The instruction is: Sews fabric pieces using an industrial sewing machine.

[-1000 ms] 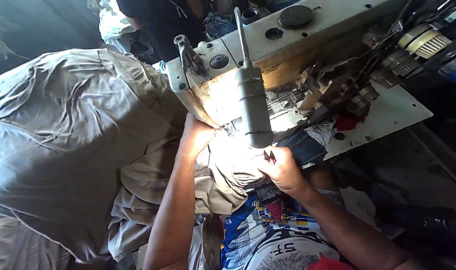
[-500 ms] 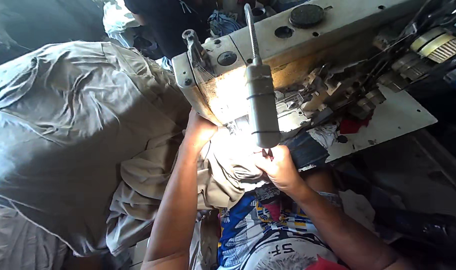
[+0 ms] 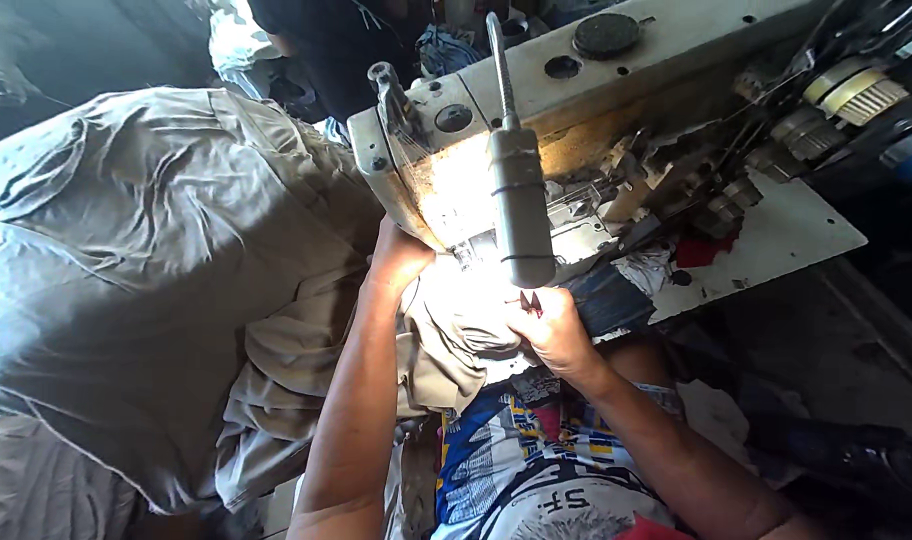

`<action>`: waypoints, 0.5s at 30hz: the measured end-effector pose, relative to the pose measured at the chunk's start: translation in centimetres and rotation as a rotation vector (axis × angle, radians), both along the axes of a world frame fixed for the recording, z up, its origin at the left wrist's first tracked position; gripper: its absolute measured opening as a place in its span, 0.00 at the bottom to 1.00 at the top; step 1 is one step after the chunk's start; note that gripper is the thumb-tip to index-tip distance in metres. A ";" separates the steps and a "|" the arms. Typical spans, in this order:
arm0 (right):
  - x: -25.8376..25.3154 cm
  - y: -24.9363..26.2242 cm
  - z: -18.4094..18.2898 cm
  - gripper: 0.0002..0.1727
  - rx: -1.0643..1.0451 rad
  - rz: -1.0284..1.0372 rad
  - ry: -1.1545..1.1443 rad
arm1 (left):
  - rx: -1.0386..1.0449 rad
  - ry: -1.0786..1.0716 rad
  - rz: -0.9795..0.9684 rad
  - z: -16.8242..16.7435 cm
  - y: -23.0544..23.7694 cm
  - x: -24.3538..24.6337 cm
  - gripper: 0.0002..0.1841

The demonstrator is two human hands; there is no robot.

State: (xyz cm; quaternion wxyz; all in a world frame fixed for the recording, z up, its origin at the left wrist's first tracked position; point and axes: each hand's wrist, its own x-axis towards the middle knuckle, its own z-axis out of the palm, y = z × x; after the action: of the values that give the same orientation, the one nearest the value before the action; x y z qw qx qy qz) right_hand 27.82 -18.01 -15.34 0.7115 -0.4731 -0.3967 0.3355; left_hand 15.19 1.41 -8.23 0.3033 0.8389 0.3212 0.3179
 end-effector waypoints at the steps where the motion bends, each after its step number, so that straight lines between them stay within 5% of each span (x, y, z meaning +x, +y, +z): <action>1: 0.1 0.0 0.0 0.03 -0.008 0.000 -0.011 | -0.021 -0.003 -0.003 0.1 0.0 0.0 0.25; 4: 0.5 -0.6 -0.2 0.00 -0.002 -0.004 -0.086 | -0.115 0.022 0.053 0.3 -0.7 0.5 0.26; 7: 0.4 -1.2 -0.3 0.08 0.025 0.020 -0.193 | -0.121 0.139 0.147 0.6 -1.0 0.5 0.29; 15: -0.8 -2.3 0.7 0.09 -0.014 0.179 -0.173 | 0.249 0.260 -0.036 0.3 1.1 0.0 0.12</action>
State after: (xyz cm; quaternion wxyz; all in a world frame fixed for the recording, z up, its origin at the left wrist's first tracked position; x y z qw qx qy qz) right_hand 27.07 -20.32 -14.64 0.6385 -0.4677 -0.4950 0.3585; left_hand 15.24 2.48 -7.98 0.1588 0.9096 0.3008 0.2388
